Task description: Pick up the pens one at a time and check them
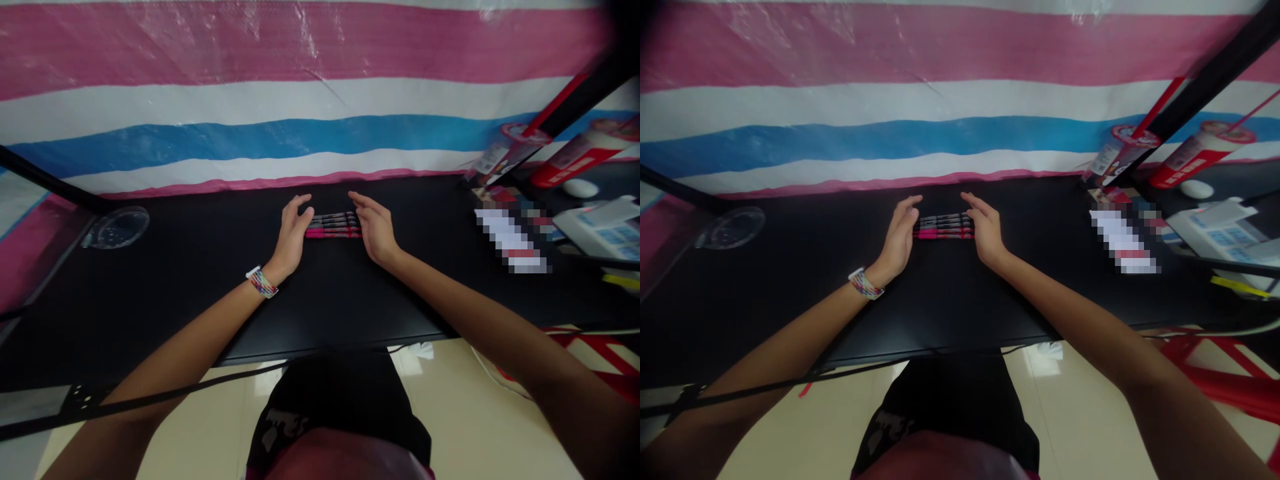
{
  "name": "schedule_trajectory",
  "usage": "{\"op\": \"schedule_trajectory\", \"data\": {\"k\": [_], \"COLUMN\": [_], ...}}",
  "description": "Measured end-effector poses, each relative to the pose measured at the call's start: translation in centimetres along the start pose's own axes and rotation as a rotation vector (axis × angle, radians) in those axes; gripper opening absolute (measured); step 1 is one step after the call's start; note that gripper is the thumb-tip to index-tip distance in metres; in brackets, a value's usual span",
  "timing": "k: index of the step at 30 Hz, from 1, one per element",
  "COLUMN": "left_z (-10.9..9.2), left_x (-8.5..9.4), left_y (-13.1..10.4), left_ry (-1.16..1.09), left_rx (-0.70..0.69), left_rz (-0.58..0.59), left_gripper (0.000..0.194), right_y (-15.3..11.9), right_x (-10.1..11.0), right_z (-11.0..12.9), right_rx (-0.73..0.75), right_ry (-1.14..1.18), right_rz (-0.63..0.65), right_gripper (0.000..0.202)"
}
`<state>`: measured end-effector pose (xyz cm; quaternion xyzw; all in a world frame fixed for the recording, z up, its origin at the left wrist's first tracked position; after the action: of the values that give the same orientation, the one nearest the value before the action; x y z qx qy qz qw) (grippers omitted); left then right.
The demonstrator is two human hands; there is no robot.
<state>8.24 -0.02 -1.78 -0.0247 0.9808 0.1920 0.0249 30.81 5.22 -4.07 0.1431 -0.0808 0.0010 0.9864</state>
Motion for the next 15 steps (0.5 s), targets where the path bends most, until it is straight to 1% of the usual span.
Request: {"op": "schedule_trajectory", "data": {"k": [6,8,10,12,13,15], "left_z": [-0.2,-0.1,0.0,0.0,-0.1,-0.4], "left_x": [-0.3,-0.2,-0.1,0.3,0.5,1.0], "left_y": [-0.5,-0.4,-0.3,0.0,0.1,0.4], "left_ry": [-0.019,-0.016,-0.015,-0.005,0.008,0.053], "left_rx": [0.006,0.007,0.002,-0.016,-0.027,-0.041], "left_rz": [0.021,0.009,-0.035,-0.096,-0.120,-0.130], "left_gripper": [0.042,0.040,0.041,0.044,0.045,0.047], "right_y": [0.1,-0.1,-0.4,-0.7,-0.9,-1.4], "right_x": [-0.1,0.0,0.3,0.9,1.2,1.6], "right_z": [-0.1,0.3,1.3,2.7,3.5,4.9], "right_rx": [0.006,-0.006,-0.004,0.053,0.111,0.258], "right_ry": [0.012,-0.003,-0.081,-0.204,-0.270,-0.410], "right_rz": [0.000,-0.010,-0.011,0.032,0.064,0.132], "right_gripper": [0.053,0.053,0.051,0.044,0.037,0.025]}}
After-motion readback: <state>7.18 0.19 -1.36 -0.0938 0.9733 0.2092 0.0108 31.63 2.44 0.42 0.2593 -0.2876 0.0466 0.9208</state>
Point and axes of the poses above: each hand's wrist, its own y-axis towards the middle knuckle, its own x-axis out of the back of the hand, z = x × y, the point moved 2 cm from there along y, towards the middle knuckle, and after that the axes turned 13 degrees about -y, right-handed, at the moved point
